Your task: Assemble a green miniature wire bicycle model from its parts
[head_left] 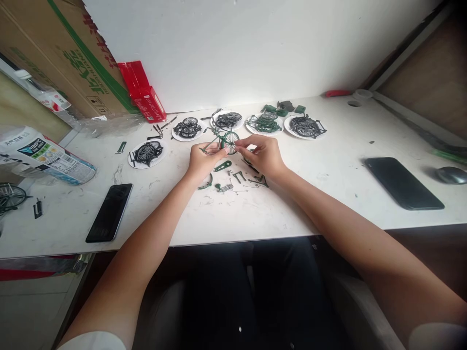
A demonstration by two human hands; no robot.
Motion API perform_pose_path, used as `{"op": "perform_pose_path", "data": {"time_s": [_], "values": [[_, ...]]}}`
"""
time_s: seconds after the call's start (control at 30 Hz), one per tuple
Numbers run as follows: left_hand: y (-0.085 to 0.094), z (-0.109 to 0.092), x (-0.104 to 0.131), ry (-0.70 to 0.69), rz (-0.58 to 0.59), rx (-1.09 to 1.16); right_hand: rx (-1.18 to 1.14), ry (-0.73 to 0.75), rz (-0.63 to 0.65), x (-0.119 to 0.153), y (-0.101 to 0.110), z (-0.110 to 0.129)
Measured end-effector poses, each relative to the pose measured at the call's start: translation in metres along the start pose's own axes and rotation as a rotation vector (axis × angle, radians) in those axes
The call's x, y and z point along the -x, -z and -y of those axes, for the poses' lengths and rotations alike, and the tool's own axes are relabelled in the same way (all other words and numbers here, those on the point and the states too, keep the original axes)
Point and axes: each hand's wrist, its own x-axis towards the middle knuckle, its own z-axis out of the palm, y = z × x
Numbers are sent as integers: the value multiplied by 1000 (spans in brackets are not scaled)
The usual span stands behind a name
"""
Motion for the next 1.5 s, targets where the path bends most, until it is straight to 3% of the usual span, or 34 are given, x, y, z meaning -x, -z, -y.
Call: {"op": "perform_pose_path", "data": {"time_s": [0.43,0.8,1.1,1.5], "values": [[-3,4,5,-76,66,-40,195,-78,39,-3,1,2],[-1,7,0,-129,8,-119,138,-99,86,-1,0,4],[-1,7,6,-166,36,-222,269,-126,141,-1,3,10],[-3,-2,9,-198,46,-335,218,-169,170,0,-3,-4]]}}
